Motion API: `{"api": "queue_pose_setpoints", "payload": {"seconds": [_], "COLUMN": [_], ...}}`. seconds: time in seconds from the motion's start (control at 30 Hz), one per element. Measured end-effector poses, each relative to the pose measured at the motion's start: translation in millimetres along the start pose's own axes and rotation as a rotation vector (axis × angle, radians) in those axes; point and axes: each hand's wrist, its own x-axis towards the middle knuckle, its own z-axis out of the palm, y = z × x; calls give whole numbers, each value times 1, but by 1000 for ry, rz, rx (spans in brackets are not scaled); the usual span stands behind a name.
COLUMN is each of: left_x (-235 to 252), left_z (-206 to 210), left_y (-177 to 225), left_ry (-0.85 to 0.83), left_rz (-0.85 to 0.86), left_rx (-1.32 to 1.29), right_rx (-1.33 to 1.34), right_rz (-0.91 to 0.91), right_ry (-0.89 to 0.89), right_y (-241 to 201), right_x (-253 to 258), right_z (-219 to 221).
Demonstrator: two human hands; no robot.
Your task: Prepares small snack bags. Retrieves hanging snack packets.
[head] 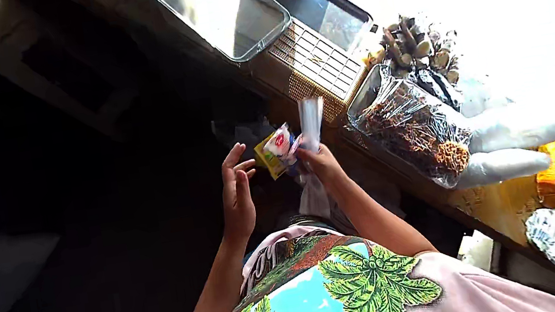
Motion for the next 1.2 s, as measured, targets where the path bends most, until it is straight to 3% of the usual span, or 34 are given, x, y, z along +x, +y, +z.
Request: {"api": "queue_pose_setpoints", "payload": {"seconds": [0.1,0.23,0.3,0.37,0.5,0.6,0.7,0.83,0.97,1.1,1.2], "left_x": [38,76,81,81,84,93,120,188,275,335,352], "left_z": [-32,-86,-110,-133,-162,-170,-181,-197,-183,-131,-79], "left_y": [-30,-74,-88,-103,-117,-115,-118,-113,-83,-54,-31], "left_ry": [39,-34,-114,-187,-131,-22,-38,-96,-295,-635,-801], "left_rz": [-80,-604,-771,-802,-927,-989,-1001,-783,-526,-323,-263], "left_rx": [113,395,597,812,923,877,910,932,562,161,-6], "right_rx": [36,137,195,200,41,-106,-298,-409,-389,-502,-504], "right_rz": [-185,-359,-277,-77,169,212,249,54,-222,-173,-118], "right_ry": [283,506,641,765,845,899,963,982,738,422,268], "right_y": [-61,-142,-150,-144,-104,-99,-111,-133,-164,-143,-111], "right_x": [105,273,352,412,474,471,462,435,356,274,241], "right_z": [-33,-105,-141,-169,-211,-208,-209,-208,-121,-5,52]}}
